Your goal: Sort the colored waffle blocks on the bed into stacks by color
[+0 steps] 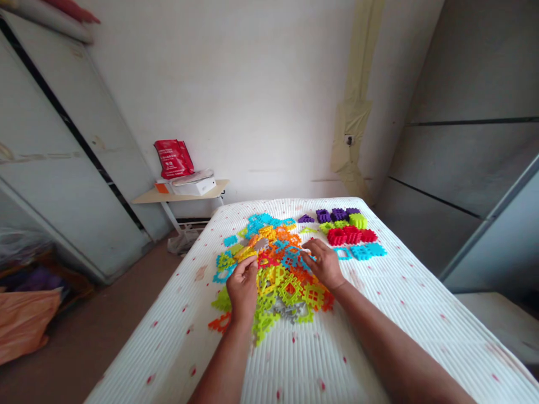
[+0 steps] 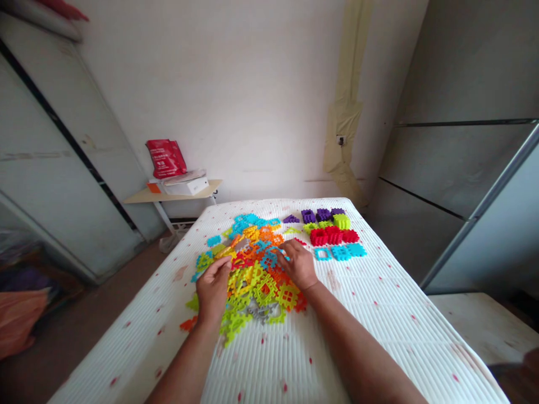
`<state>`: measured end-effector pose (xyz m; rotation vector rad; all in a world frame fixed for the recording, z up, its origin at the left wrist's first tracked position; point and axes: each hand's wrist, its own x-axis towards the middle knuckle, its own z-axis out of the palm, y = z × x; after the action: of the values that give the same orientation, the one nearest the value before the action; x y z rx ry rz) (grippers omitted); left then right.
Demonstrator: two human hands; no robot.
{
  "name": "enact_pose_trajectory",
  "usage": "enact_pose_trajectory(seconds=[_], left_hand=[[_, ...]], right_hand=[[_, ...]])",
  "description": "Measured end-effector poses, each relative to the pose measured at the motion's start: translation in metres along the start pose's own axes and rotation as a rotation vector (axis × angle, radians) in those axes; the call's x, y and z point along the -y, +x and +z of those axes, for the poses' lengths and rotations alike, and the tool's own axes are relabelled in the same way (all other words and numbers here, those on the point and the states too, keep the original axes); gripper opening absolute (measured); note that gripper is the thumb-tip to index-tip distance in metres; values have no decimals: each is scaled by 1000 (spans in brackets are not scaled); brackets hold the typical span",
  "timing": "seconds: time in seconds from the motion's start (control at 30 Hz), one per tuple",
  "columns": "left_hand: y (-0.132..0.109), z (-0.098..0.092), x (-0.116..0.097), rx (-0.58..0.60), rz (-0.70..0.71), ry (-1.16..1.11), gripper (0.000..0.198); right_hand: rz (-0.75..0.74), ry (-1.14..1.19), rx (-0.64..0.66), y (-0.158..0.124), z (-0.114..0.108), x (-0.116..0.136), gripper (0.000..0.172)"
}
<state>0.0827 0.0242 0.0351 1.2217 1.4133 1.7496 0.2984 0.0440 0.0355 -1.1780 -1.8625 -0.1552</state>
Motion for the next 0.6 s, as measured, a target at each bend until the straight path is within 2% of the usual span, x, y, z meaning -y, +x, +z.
enact_pose_trajectory(seconds=[0.1, 0.2, 0.5, 0.6], left_hand=[[-3, 9, 3, 24, -1, 1, 30], [-7, 13, 5, 57, -10, 13, 30], [-15, 19, 6, 116, -32, 0, 29], [-16, 20, 11, 124, -24, 15, 33]], right_hand=[[-64, 99, 102, -3, 6, 27, 22], [-126, 92, 185, -6, 10, 41, 21], [-163, 15, 247, -5, 12, 42, 20], [-135, 10, 249, -3, 14, 32, 20]])
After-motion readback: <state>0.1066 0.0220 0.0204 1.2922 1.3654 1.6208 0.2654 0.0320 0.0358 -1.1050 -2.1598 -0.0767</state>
